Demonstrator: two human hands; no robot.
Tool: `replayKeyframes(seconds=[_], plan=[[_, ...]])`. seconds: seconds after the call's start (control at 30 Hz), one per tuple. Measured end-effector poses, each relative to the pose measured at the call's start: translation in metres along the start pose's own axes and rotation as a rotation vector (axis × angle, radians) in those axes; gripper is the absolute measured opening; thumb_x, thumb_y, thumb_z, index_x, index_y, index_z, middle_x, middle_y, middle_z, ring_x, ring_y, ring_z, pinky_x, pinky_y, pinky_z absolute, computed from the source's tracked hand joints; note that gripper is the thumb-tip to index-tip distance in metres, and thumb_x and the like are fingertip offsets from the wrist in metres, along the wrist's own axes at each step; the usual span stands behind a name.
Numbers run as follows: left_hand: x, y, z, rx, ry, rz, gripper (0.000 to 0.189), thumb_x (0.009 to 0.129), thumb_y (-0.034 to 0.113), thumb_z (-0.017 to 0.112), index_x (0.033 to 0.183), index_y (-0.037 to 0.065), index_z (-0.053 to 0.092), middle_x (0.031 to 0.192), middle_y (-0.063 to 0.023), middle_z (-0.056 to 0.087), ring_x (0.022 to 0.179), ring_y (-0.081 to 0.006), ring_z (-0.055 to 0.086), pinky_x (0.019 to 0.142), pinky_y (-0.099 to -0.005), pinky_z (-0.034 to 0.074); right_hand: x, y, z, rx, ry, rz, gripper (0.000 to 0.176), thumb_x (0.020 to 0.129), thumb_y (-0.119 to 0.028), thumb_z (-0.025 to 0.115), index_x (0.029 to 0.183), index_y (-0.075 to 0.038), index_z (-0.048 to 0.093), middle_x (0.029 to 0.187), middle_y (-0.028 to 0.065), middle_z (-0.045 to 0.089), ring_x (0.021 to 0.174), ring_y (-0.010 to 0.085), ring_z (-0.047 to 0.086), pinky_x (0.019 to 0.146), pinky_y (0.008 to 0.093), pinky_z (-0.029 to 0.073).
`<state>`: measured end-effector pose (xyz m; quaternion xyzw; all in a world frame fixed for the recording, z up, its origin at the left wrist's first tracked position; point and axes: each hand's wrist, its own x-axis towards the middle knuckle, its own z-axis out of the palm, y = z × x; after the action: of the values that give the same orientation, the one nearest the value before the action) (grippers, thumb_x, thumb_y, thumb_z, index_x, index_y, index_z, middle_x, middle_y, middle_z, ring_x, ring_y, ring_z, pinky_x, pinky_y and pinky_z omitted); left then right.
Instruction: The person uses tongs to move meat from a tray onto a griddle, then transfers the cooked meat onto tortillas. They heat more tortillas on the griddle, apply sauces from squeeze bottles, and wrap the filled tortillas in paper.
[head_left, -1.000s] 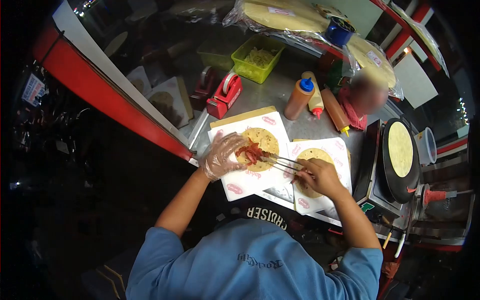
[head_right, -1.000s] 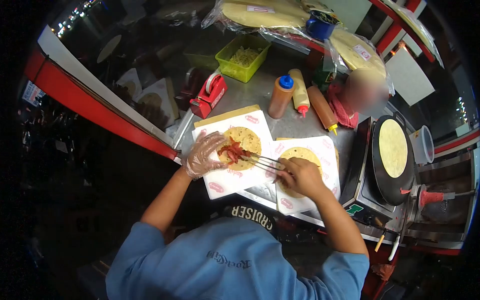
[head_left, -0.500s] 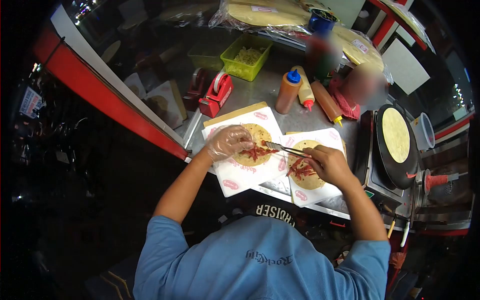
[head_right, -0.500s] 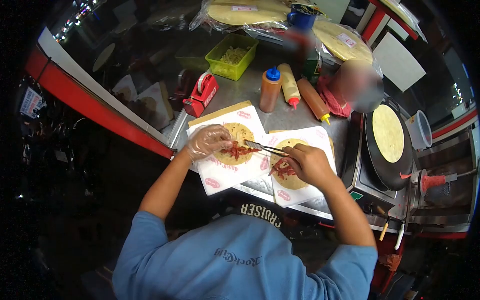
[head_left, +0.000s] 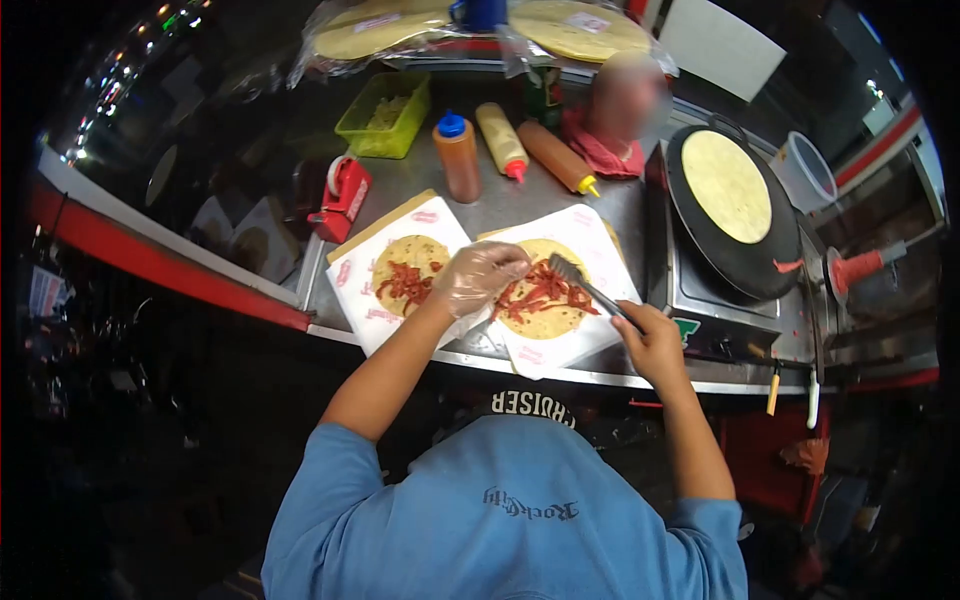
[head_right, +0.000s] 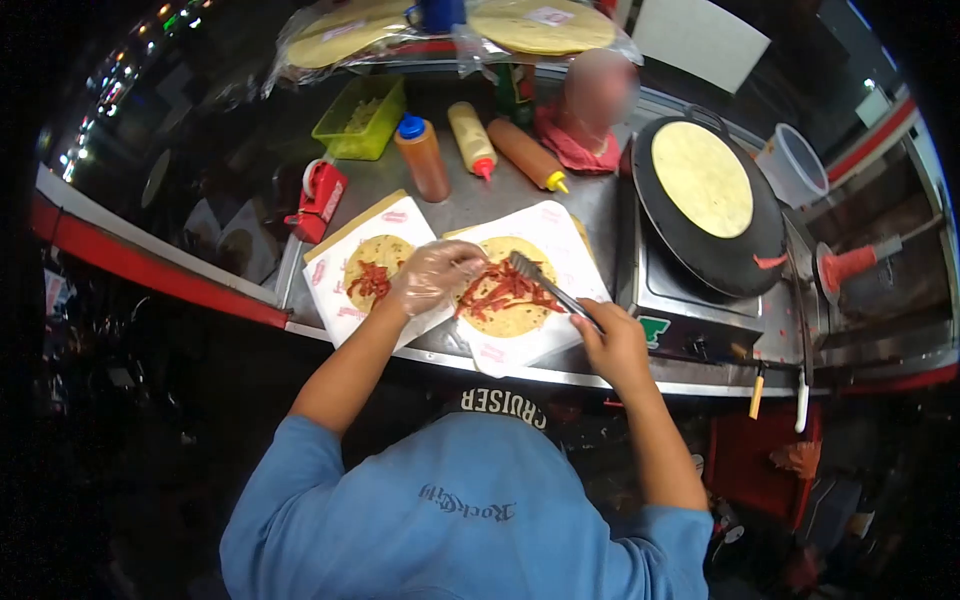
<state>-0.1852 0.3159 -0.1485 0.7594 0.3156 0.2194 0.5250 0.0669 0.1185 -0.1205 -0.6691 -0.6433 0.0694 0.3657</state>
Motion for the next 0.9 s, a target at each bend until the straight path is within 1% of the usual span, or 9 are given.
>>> replayKeyframes(seconds=[0.07, 0.2, 0.27, 0.4, 0.47, 0.57, 0.67, 0.8, 0.9], plan=[[0.013, -0.038, 0.019, 0.334, -0.088, 0.268, 0.034, 0.097, 0.034, 0.068, 0.111, 0.003, 0.072, 0.101, -0.0131, 0.072, 0.097, -0.0231, 0.069, 0.088, -0.0341, 0.054, 0.003, -0.013, -0.012, -0.207, -0.177, 0.052, 0.028, 0.087, -0.019, 0.076, 0.109, -0.003, 0.072, 0.085, 0.0155, 0.068, 0.074, 0.0329, 0.068, 0.066, 0.0398, 0.054], [-0.008, 0.001, -0.001, 0.098, 0.004, 0.106, 0.039, 0.093, 0.039, 0.07, 0.113, 0.005, 0.07, 0.105, -0.0153, 0.071, 0.1, -0.0305, 0.068, 0.091, -0.0394, 0.053, 0.02, -0.042, -0.035, -0.415, -0.191, -0.037, 0.031, 0.084, -0.02, 0.077, 0.11, -0.004, 0.07, 0.086, 0.0125, 0.065, 0.078, 0.0297, 0.068, 0.068, 0.0401, 0.055], [-0.02, 0.002, -0.007, 0.627, -0.025, 0.269, 0.043, 0.084, 0.042, 0.077, 0.11, 0.008, 0.07, 0.103, -0.0127, 0.07, 0.1, -0.0335, 0.066, 0.091, -0.0424, 0.053, 0.033, -0.056, -0.044, -0.597, -0.392, -0.212, 0.032, 0.084, -0.021, 0.076, 0.109, -0.004, 0.068, 0.09, 0.0109, 0.064, 0.085, 0.0283, 0.067, 0.07, 0.0397, 0.055], [-0.022, -0.027, -0.003, 0.67, -0.268, 0.236, 0.038, 0.085, 0.039, 0.076, 0.106, 0.009, 0.068, 0.093, -0.0128, 0.067, 0.094, -0.0328, 0.066, 0.086, -0.045, 0.052, 0.052, -0.078, -0.069, -0.624, -0.475, -0.08, 0.035, 0.084, -0.023, 0.075, 0.112, -0.005, 0.066, 0.09, 0.011, 0.062, 0.088, 0.0314, 0.066, 0.074, 0.0424, 0.054], [-0.02, -0.044, -0.003, 0.583, -0.227, 0.284, 0.029, 0.089, 0.03, 0.073, 0.108, 0.008, 0.068, 0.092, -0.0133, 0.067, 0.092, -0.0302, 0.067, 0.083, -0.0418, 0.053, 0.047, -0.062, -0.052, -0.612, -0.426, -0.068, 0.029, 0.086, -0.021, 0.074, 0.108, -0.005, 0.065, 0.092, 0.0121, 0.063, 0.087, 0.0318, 0.066, 0.071, 0.0441, 0.055], [-0.015, -0.045, -0.002, 0.22, -0.125, 0.137, 0.02, 0.092, 0.015, 0.071, 0.109, 0.004, 0.069, 0.097, -0.013, 0.069, 0.089, -0.0236, 0.068, 0.08, -0.0329, 0.053, 0.013, -0.021, -0.007, -0.533, -0.3, 0.054, 0.031, 0.088, -0.023, 0.073, 0.112, -0.005, 0.063, 0.094, 0.0147, 0.064, 0.083, 0.036, 0.067, 0.07, 0.047, 0.055], [-0.016, -0.081, 0.012, -0.008, -0.038, 0.161, 0.02, 0.093, 0.015, 0.07, 0.11, 0.005, 0.07, 0.1, -0.0129, 0.07, 0.09, -0.0234, 0.068, 0.083, -0.033, 0.054, -0.029, -0.022, -0.009, -0.27, -0.101, 0.188, 0.04, 0.088, -0.02, 0.075, 0.123, -0.005, 0.062, 0.096, 0.0169, 0.064, 0.085, 0.0379, 0.066, 0.07, 0.0462, 0.053], [-0.028, -0.031, 0.001, 0.117, 0.036, 0.04, 0.022, 0.094, 0.017, 0.068, 0.112, 0.004, 0.069, 0.102, -0.0138, 0.07, 0.093, -0.0258, 0.069, 0.085, -0.0348, 0.054, -0.079, -0.021, -0.015, -0.234, -0.013, 0.272, 0.04, 0.089, -0.018, 0.075, 0.124, -0.003, 0.062, 0.097, 0.0193, 0.064, 0.085, 0.04, 0.065, 0.071, 0.0457, 0.052], [-0.021, -0.004, 0.015, 0.527, 0.229, 0.119, 0.027, 0.093, 0.019, 0.067, 0.114, 0.003, 0.068, 0.104, -0.0147, 0.07, 0.099, -0.0352, 0.067, 0.09, -0.0425, 0.053, -0.098, -0.006, 0.001, -0.179, -0.009, 0.307, 0.032, 0.089, -0.014, 0.075, 0.117, -0.001, 0.066, 0.09, 0.016, 0.065, 0.077, 0.033, 0.066, 0.066, 0.0407, 0.053]])
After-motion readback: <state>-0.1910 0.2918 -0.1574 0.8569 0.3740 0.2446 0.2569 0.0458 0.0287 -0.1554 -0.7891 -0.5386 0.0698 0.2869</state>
